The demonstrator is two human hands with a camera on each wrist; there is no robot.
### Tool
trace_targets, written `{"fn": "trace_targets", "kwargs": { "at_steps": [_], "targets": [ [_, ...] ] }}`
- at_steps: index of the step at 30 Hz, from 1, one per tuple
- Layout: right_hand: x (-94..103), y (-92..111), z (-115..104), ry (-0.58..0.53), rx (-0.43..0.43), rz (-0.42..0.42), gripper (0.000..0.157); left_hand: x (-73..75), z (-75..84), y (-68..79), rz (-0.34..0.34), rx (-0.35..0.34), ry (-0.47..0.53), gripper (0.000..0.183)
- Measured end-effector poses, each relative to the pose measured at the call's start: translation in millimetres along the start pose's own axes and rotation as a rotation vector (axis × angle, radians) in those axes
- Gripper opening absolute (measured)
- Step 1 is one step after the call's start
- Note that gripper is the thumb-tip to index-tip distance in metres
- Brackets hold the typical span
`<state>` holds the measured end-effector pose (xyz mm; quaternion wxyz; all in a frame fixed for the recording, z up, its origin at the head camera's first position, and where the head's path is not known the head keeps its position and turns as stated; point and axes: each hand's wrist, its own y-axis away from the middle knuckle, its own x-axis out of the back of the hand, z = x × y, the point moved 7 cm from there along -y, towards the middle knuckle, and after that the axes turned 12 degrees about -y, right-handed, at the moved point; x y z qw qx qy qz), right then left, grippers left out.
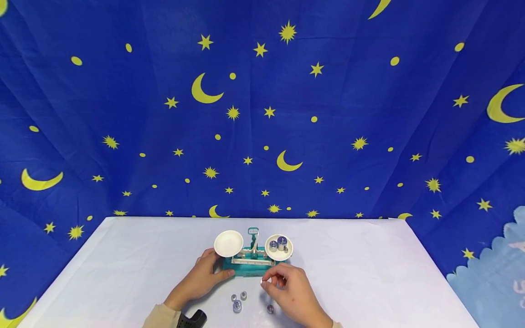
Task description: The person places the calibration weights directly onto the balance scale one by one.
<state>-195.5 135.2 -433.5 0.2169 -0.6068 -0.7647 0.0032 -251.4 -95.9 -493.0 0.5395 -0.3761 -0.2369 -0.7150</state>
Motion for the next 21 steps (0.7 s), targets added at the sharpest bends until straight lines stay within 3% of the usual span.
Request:
{"fn": "trace_targets", "kwargs": {
  "at_steps": [16, 21],
  "targets": [
    [8.5, -2.7, -4.9, -0.032, 0.069, 0.055, 0.012, -1.5, -2.6, -0.4, 0.002, 0.009, 0.002, 0.08],
    [10.9, -3.5, -3.1, -0.034, 0.037, 0.071, 0.014, -2.0, -2.8, 0.0, -0.001, 0.01, 0.0, 0.08]
  ]
}}
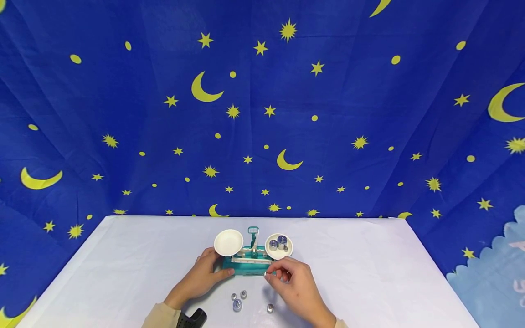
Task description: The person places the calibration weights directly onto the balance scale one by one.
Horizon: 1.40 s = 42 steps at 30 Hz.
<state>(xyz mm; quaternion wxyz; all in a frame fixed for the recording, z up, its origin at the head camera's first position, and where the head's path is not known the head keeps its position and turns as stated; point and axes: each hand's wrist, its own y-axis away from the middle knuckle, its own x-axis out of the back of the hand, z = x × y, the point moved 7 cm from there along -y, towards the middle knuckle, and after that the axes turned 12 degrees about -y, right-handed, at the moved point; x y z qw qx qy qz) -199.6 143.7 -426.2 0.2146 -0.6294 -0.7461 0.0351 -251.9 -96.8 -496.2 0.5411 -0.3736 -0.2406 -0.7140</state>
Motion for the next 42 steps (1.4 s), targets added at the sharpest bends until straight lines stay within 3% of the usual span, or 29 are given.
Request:
{"fn": "trace_targets", "kwargs": {
  "at_steps": [12, 18, 42],
  "targets": [
    [8.0, -3.2, 4.7, 0.016, -0.073, 0.073, 0.024, -0.3, -0.4, 0.7, 0.003, -0.007, 0.004, 0.08],
    [10.4, -4.3, 0.3, 0.003, -0.001, 0.099, 0.018, 0.2, -0.6, 1.4, 0.0, -0.001, -0.004, 0.08],
    [27.4, -12.9, -4.4, 0.043, 0.045, 0.187, 0.017, 0.1, 0.2, -0.1, 0.003, -0.006, 0.002, 0.08]
  ]
}}
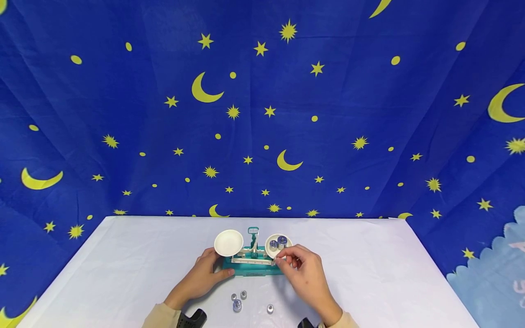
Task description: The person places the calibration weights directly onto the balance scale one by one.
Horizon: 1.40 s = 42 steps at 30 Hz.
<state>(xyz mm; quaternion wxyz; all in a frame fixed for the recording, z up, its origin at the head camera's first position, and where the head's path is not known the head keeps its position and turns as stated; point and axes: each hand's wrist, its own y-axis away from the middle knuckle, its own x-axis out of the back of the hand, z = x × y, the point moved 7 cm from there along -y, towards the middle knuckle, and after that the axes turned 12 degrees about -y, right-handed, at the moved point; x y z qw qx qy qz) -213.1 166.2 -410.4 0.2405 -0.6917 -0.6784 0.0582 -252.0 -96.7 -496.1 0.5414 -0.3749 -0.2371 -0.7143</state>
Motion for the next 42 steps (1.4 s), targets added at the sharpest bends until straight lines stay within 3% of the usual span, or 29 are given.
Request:
{"fn": "trace_targets", "kwargs": {
  "at_steps": [26, 38, 42],
  "targets": [
    [-0.5, -11.7, 11.9, 0.021, -0.002, 0.038, 0.018, 0.7, 0.4, 0.4, 0.005, 0.002, -0.001, 0.079],
    [-2.9, -12.0, 12.1, 0.113, 0.06, 0.061, 0.02, 0.2, 0.4, -0.3, 0.009, -0.009, 0.001, 0.079],
    [-2.6, -12.8, 12.7, 0.137, 0.044, 0.07, 0.02, 0.2, 0.6, 0.0, 0.011, -0.007, 0.004, 0.078]
  ]
}}
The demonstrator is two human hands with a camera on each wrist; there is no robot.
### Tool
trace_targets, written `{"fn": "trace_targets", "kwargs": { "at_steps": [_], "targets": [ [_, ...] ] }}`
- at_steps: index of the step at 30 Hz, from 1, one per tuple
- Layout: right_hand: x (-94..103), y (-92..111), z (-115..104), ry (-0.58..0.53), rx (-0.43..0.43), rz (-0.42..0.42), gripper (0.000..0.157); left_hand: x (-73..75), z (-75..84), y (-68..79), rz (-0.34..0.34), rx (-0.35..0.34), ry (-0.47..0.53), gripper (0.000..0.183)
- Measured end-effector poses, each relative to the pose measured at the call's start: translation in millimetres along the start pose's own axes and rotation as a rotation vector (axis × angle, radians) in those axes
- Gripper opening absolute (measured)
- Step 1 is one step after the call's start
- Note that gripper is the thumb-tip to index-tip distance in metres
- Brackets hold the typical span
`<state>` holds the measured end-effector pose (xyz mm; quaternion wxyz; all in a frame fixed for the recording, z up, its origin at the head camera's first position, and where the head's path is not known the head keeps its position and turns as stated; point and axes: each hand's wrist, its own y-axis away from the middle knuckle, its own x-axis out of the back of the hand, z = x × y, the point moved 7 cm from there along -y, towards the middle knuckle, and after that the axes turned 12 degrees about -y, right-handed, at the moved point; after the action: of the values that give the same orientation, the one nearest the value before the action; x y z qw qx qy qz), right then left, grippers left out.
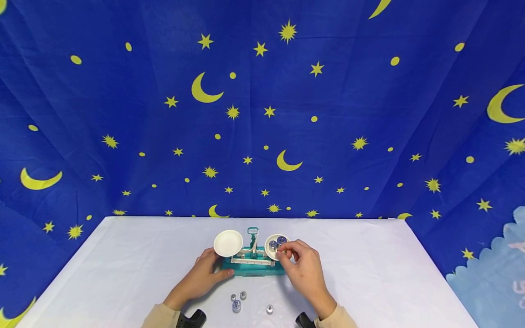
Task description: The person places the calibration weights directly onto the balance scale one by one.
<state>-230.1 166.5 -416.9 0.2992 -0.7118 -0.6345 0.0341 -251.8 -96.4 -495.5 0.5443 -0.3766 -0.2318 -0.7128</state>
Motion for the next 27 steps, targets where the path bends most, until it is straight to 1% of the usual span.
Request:
{"fn": "trace_targets", "kwargs": {
  "at_steps": [9, 15, 18, 22, 27],
  "targets": [
    [-0.9, -0.1, 1.2, 0.014, -0.035, -0.007, 0.017, -0.1, 0.0, 0.1, -0.002, 0.002, -0.004, 0.078],
    [-1.4, -0.9, 0.9, 0.021, -0.017, -0.006, 0.019, 0.4, 0.4, 0.2, -0.01, 0.007, 0.001, 0.078],
    [-1.8, -0.8, 0.7, 0.03, -0.015, -0.007, 0.019, 1.0, 0.8, 0.1, -0.007, -0.001, 0.006, 0.078],
    [-2.2, -0.3, 2.0, 0.037, -0.034, -0.009, 0.018, 1.4, 1.1, -0.2, 0.004, -0.016, 0.004, 0.078],
    [-3.2, -0.4, 3.5, 0.036, -0.052, -0.009, 0.017, 1.3, 0.8, -0.3, 0.005, -0.019, 0.003, 0.079]
  ]
}}
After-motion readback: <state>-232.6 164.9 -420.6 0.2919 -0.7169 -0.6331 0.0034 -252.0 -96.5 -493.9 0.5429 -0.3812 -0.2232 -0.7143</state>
